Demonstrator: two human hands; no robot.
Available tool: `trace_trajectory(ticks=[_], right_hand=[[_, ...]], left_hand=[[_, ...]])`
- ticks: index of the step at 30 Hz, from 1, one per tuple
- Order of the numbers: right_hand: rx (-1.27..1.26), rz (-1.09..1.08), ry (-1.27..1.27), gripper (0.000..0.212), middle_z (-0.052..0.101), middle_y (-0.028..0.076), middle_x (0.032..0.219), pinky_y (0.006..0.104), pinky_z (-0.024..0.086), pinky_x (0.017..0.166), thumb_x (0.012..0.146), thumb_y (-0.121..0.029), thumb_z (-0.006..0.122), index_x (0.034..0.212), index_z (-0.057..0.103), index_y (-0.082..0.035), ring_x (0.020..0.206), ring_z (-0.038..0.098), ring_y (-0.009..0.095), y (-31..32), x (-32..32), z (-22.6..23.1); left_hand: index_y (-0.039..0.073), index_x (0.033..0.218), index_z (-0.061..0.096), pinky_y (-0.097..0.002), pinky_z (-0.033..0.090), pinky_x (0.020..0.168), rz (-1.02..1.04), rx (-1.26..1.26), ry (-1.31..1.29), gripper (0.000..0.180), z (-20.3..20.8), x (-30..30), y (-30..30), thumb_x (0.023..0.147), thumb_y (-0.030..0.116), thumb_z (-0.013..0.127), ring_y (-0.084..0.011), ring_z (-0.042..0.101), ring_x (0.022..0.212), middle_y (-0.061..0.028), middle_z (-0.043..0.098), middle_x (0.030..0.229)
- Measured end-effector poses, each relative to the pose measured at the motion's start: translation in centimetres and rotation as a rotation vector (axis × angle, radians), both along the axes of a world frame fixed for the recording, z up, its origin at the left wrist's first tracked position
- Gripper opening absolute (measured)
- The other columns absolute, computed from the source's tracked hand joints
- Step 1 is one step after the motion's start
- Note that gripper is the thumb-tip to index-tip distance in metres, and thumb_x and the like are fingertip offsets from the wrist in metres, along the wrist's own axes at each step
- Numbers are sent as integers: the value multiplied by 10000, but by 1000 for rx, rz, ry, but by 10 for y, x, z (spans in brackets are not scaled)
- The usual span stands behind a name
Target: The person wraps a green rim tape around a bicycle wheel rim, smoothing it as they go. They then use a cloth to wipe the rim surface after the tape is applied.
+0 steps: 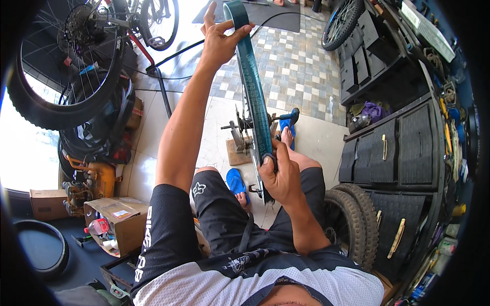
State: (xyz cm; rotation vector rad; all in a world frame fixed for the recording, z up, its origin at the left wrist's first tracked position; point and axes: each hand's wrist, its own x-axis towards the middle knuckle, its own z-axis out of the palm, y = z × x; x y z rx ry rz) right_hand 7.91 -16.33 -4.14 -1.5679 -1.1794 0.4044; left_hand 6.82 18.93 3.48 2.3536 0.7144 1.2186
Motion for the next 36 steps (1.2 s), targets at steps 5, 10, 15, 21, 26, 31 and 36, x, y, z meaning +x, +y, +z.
trace_trajectory(ticks=[5,10,15,21,26,31,36], right_hand=[[-15,-1,37,406,701,186,776,444,578,616,1039,-227,592,1374,561,0,679,741,377,4,1,5],[-12,-15,10,398,703,191,775,447,577,615,1029,-210,597,1368,565,-4,678,741,379,4,-1,4],[-3,-28,15,390,709,197,782,453,581,622,1021,-203,601,1363,575,-15,687,741,389,4,0,1],[17,-10,22,396,727,194,798,457,589,642,1033,-231,596,1366,575,-18,713,752,392,2,0,7],[-38,-16,-5,408,714,171,830,413,579,693,1050,-247,573,1375,564,-1,723,736,321,-2,0,3],[-37,-12,-1,398,707,169,825,396,575,734,1042,-214,569,1368,564,14,730,727,307,0,1,5],[-50,18,15,459,757,219,848,460,591,662,1020,-263,612,1391,593,5,769,763,404,-1,8,-1]], left_hand=[[268,1101,884,-624,347,1198,3,-84,-34,388,-9,1,4,857,569,868,-480,171,1535,-194,88,1768],[260,1099,885,-627,339,1196,-2,-85,-49,386,-16,6,2,856,559,876,-476,174,1534,-205,115,1766],[245,1087,888,-622,336,1193,13,-114,-22,382,-18,7,1,860,553,879,-482,186,1532,-205,132,1763],[242,1089,886,-608,341,1197,40,-133,19,395,-20,1,0,847,554,886,-481,183,1536,-202,141,1764],[256,1094,885,-606,336,1201,45,-144,47,423,-15,3,-5,823,581,892,-480,188,1540,-187,146,1771],[253,1117,879,-583,363,1197,102,-158,112,452,-11,6,-7,831,603,875,-480,243,1527,-192,170,1765],[130,1152,850,-541,510,1037,113,-131,128,552,-17,3,-4,871,604,836,-447,624,1253,-285,558,1524]])
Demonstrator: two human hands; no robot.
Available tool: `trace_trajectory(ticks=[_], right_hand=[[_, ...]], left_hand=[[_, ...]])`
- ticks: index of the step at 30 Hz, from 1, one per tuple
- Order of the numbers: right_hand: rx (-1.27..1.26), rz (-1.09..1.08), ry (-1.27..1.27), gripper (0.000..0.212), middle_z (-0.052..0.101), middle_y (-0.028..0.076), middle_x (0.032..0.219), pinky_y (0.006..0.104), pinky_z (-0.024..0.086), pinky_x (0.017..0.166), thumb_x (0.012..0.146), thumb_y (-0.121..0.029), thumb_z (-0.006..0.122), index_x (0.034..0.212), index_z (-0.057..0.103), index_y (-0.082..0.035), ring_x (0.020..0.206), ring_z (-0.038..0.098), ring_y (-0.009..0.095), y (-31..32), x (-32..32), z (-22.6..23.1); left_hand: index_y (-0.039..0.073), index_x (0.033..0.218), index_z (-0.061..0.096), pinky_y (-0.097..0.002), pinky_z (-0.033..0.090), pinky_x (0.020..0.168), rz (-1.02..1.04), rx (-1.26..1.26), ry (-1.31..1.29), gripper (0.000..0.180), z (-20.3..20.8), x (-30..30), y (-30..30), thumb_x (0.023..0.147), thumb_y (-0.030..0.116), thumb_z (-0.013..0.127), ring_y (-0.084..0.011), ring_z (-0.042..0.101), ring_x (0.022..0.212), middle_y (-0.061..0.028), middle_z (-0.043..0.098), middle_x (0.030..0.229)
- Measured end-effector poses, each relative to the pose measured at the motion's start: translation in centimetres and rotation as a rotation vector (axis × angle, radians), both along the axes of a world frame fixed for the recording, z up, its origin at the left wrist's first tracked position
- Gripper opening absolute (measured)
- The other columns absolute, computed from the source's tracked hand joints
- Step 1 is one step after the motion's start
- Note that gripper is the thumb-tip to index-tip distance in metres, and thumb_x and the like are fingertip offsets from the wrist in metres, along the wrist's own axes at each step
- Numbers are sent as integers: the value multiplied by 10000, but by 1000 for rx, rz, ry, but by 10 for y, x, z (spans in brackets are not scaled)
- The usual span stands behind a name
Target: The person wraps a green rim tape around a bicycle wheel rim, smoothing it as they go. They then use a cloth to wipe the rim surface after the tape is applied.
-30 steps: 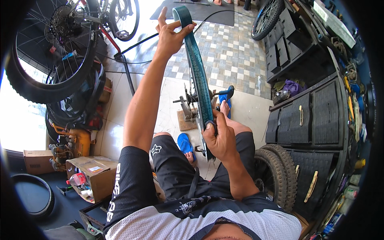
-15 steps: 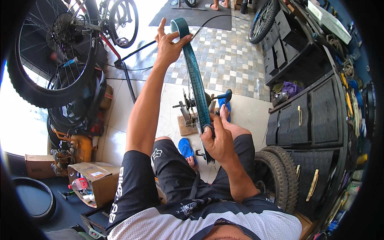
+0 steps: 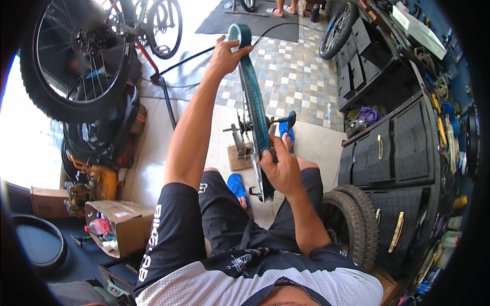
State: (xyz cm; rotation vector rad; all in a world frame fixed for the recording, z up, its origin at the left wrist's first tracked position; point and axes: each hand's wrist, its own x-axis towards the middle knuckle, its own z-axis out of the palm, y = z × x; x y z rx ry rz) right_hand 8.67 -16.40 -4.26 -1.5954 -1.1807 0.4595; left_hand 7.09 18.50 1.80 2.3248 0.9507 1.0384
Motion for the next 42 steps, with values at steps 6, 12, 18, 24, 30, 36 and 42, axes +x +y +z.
trace_trajectory(ticks=[6,12,18,24,30,36,42], right_hand=[[-105,81,142,527,768,120,938,379,533,1004,971,-209,690,1452,616,-8,836,739,199,-19,9,20],[-61,33,240,550,666,58,1113,250,543,715,889,-24,740,1423,617,24,835,643,88,-37,4,5],[102,-37,146,619,488,40,1030,219,510,680,841,-26,753,1392,471,-32,818,535,83,-12,7,12],[141,17,86,627,442,22,1027,211,507,728,829,-36,755,1388,472,-37,903,463,80,24,22,35],[139,44,43,552,443,20,1008,242,529,722,860,-67,775,1339,501,-39,850,515,93,79,53,58],[77,-12,-53,576,475,21,964,251,482,669,846,-176,805,1308,506,-5,798,517,94,128,80,67],[107,-19,-62,647,574,21,832,305,516,620,820,-291,852,1274,510,17,700,573,136,150,84,66]], left_hand=[[80,1195,796,-377,568,673,-84,-589,-79,535,10,-2,-18,910,531,833,-207,729,771,-81,752,886],[115,1167,789,-395,624,627,-167,-693,-184,421,10,2,-20,935,464,834,-198,774,739,-60,743,878],[67,1200,760,-390,670,659,-239,-764,-324,381,-10,8,-3,953,348,831,-204,766,694,-88,741,878],[100,1198,723,-417,610,545,-283,-949,-413,370,-32,23,17,952,357,823,-238,660,749,-85,695,1003],[-1,1285,721,-362,532,492,-320,-797,-538,473,-14,3,-42,950,312,836,-209,643,570,-86,707,839],[-13,1367,674,-289,582,579,-340,-623,-354,568,3,-27,-80,947,329,847,-136,669,632,-76,725,875],[-64,1356,664,-224,561,586,-376,-679,-419,532,1,-37,-94,955,236,844,-72,672,710,-20,696,864]])
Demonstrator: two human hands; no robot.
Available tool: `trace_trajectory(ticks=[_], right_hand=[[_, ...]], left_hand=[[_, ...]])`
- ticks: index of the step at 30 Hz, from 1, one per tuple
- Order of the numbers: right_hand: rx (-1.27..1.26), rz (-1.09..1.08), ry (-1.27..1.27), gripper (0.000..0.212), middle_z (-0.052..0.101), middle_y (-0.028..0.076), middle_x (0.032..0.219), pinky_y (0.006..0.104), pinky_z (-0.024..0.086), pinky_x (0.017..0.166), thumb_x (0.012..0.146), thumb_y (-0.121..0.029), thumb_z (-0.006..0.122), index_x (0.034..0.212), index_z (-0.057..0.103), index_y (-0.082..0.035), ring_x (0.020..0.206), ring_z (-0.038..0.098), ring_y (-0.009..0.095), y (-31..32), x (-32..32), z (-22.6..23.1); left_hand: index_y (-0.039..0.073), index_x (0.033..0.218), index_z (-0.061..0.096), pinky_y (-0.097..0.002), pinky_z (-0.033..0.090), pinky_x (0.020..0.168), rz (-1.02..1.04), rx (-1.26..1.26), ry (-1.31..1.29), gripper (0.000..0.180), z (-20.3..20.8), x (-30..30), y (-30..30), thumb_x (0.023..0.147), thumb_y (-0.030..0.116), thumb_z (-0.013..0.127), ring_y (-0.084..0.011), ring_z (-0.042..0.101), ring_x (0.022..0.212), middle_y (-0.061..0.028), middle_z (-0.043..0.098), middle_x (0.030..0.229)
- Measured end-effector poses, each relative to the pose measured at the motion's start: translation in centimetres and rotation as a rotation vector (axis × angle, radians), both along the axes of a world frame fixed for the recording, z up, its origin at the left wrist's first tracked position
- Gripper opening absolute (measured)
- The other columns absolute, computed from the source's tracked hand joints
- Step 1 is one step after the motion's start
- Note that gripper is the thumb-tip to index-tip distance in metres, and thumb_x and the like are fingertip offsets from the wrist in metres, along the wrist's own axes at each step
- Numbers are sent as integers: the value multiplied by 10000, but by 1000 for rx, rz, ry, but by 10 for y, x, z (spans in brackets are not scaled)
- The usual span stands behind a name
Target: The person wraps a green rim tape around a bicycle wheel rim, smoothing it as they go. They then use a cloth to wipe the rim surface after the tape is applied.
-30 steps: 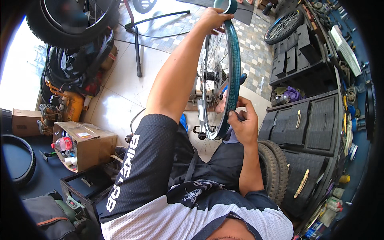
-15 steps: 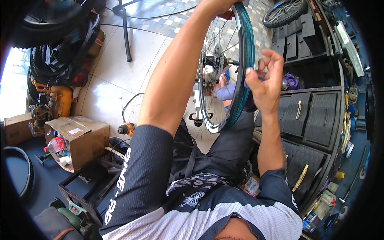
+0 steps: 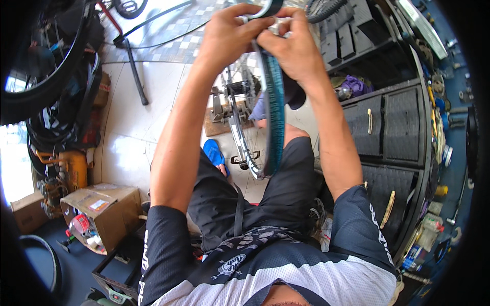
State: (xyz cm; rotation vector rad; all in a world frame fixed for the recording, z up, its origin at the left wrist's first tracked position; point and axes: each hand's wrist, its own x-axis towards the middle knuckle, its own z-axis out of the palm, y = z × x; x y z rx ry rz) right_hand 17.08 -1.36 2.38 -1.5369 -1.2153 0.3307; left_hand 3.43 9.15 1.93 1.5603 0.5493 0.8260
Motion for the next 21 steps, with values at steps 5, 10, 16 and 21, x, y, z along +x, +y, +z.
trace_trajectory(ticks=[5,10,16,21], right_hand=[[-20,-92,-77,623,614,123,869,391,563,722,846,-324,811,1298,531,2,751,656,277,-22,-21,-2],[26,-18,69,539,482,30,812,322,465,617,889,-174,780,1323,493,-33,699,496,138,-90,-52,-22],[-11,-35,228,535,447,-9,867,238,458,632,861,-60,786,1320,511,-50,737,468,59,-144,-76,-42],[57,-103,53,512,468,9,909,250,512,713,830,-78,803,1276,555,-44,813,491,100,-115,-60,-27]], left_hand=[[3,1368,685,-261,620,618,9,-15,31,515,-6,-2,17,956,267,846,-95,734,748,-41,742,926],[6,1456,612,-349,616,678,75,-45,154,684,-1,9,49,938,388,842,-175,718,781,-104,746,1057],[89,1286,669,-421,641,699,-78,-203,102,481,-17,27,115,971,430,794,-240,700,850,-39,658,1029],[74,1182,703,-450,676,642,-126,-263,56,368,-35,57,143,980,369,790,-253,687,743,-58,620,948]])
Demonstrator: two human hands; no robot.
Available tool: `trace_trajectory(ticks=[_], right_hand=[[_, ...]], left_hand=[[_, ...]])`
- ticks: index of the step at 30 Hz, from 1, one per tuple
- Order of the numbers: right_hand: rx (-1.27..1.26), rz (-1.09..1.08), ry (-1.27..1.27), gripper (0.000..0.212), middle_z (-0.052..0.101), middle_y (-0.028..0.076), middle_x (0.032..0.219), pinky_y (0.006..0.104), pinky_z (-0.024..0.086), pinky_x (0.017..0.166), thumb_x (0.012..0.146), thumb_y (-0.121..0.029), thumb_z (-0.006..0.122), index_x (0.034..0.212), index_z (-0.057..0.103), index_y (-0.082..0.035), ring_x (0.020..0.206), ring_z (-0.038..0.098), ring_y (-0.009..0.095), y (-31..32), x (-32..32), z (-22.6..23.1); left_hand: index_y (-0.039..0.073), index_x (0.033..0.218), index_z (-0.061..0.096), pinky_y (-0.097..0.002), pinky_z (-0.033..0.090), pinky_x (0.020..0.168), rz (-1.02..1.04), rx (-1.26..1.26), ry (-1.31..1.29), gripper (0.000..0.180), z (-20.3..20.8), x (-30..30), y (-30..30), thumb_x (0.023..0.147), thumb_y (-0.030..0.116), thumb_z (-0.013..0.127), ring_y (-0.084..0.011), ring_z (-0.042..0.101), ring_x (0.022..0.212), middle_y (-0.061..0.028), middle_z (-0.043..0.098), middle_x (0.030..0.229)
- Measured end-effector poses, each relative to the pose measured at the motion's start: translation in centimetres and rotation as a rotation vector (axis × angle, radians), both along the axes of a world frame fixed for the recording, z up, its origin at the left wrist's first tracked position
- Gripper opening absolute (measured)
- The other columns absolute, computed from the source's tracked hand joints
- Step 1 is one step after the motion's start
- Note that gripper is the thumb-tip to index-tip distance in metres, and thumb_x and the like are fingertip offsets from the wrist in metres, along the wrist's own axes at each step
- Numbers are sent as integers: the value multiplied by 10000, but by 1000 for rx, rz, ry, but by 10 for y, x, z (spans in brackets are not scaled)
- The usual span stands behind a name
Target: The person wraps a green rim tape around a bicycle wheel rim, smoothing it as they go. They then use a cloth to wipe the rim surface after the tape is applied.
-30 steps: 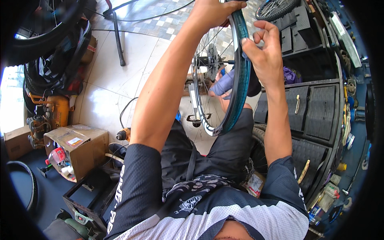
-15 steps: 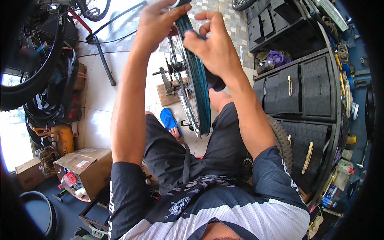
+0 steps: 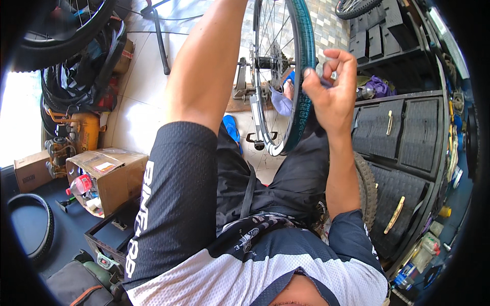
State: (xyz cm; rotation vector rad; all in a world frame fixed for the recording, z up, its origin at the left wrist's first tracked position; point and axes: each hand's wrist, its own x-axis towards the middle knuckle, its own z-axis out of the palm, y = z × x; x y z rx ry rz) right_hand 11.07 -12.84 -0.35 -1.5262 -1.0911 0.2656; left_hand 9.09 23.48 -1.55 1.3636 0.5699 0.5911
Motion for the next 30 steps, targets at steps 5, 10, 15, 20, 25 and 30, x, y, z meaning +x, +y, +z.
trace_trajectory(ticks=[5,10,15,20,25,30], right_hand=[[-7,59,-15,536,457,-2,891,267,456,679,833,-188,831,1269,560,-31,791,464,107,41,24,11],[-65,55,14,567,488,-6,878,271,460,630,832,-248,838,1265,558,-11,723,485,99,73,41,21],[-90,69,7,596,519,-17,820,266,478,615,810,-298,853,1237,581,16,698,525,99,90,48,27],[-112,60,-33,633,568,11,835,295,524,652,791,-372,852,1228,597,7,709,586,137,96,56,23],[-104,26,-110,645,642,62,820,314,542,666,781,-385,844,1225,614,23,719,639,166,102,53,27],[-75,90,-81,530,668,61,828,301,529,644,810,-310,839,1166,659,39,717,642,133,89,47,22]], left_hand=[[43,1201,679,-476,680,610,58,1,61,423,2,9,0,966,372,805,-290,705,729,-114,628,981],[80,1332,590,-455,671,641,-2,-8,24,540,17,1,-29,960,405,810,-296,723,796,-139,648,1132],[62,1483,508,-434,653,692,79,23,27,723,24,-14,-58,946,425,826,-276,724,883,-135,669,1150],[-59,1464,593,-333,648,707,185,234,81,749,34,-36,-103,917,371,869,-163,745,772,-113,771,1016],[-100,1485,539,-330,669,679,166,354,43,826,38,-54,-129,906,377,887,-172,759,763,-134,760,954],[-47,1454,576,-339,594,650,82,201,-50,603,34,-70,-153,978,249,799,-167,705,804,-118,738,1005]])
